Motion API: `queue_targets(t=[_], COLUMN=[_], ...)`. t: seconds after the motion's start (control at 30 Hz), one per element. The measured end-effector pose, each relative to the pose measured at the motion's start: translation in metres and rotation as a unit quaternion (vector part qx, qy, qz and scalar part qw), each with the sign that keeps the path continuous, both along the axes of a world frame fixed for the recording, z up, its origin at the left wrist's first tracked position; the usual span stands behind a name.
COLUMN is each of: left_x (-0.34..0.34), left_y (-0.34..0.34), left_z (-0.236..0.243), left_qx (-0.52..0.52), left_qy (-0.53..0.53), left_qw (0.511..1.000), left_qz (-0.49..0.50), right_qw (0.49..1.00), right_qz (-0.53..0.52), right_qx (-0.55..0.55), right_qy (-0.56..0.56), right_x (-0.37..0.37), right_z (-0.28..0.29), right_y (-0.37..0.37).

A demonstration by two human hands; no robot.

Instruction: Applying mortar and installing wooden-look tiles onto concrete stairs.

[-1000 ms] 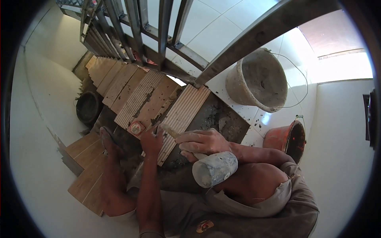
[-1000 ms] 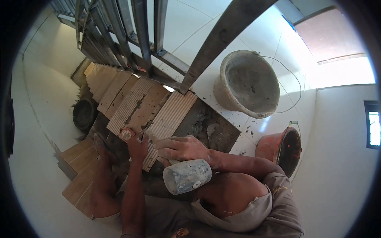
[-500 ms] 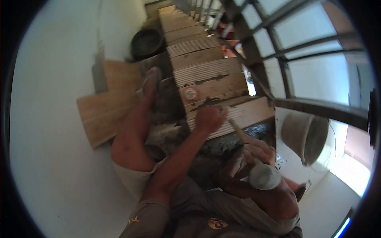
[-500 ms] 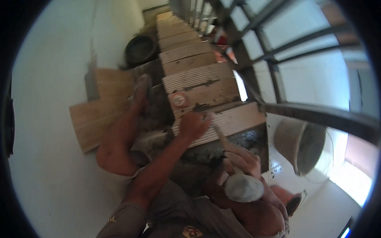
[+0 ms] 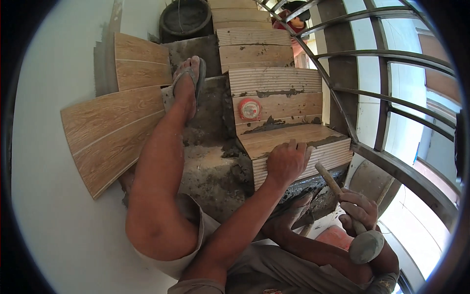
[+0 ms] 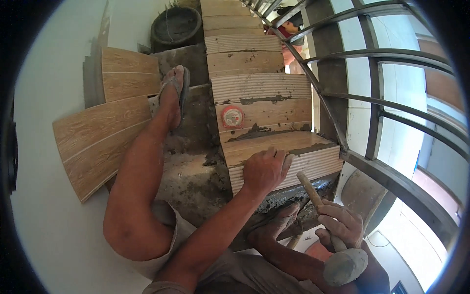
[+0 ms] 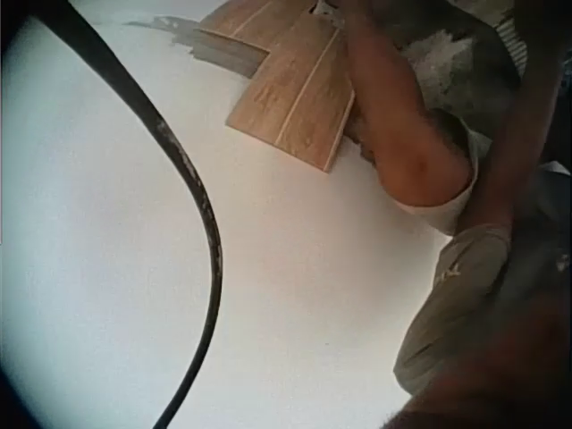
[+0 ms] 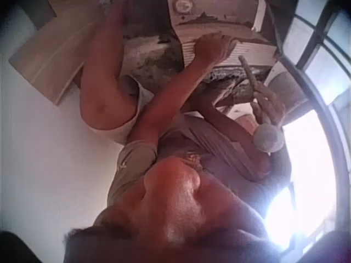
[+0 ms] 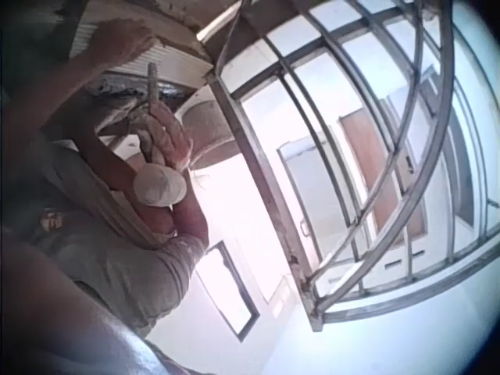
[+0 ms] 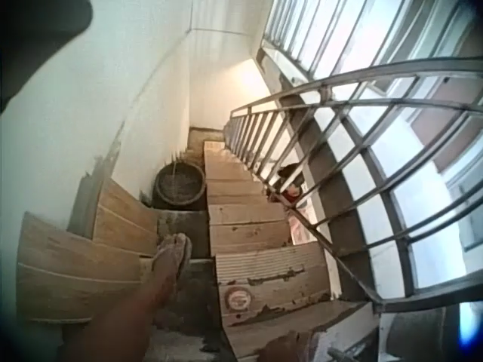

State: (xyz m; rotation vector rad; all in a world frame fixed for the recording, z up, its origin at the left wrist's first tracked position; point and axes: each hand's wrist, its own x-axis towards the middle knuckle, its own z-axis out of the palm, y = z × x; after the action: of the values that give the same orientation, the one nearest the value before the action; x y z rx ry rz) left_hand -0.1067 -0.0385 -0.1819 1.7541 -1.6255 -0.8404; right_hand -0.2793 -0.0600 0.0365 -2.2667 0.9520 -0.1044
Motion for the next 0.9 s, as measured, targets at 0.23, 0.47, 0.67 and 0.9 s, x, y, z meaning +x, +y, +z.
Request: queue_targets(t=[0.23, 0.47, 0.67, 0.9], left_x=[0.011, 0.029, 0.031, 0.036], left_y=[-0.006, -0.011, -0.016, -0.017], left_z=[0.008, 0.012, 0.014, 0.018], left_qx=[0.074, 0.124, 0.152, 0.159], left_qy=[0.033, 0.06, 0.066, 0.082], left_qw=[0.997, 0.99, 0.985, 0.982], left_qz=[-0.019, -0.041, -0.056, -0.064], right_qw=[0.999, 0.994, 0.993, 0.991], right_qz=[-0.024, 0.048, 0.074, 0.052], right_qx=[0.021, 0.08, 0.086, 0.091], right_qy=[-0.017, -0.057, -0.043, -0.079], right_x=[0.003, 0.023, 0.034, 0.029], right_z=[-0.009, -0.027, -0.034, -0.036], right_y=[-0.009, -0.002, 0.002, 0.001])
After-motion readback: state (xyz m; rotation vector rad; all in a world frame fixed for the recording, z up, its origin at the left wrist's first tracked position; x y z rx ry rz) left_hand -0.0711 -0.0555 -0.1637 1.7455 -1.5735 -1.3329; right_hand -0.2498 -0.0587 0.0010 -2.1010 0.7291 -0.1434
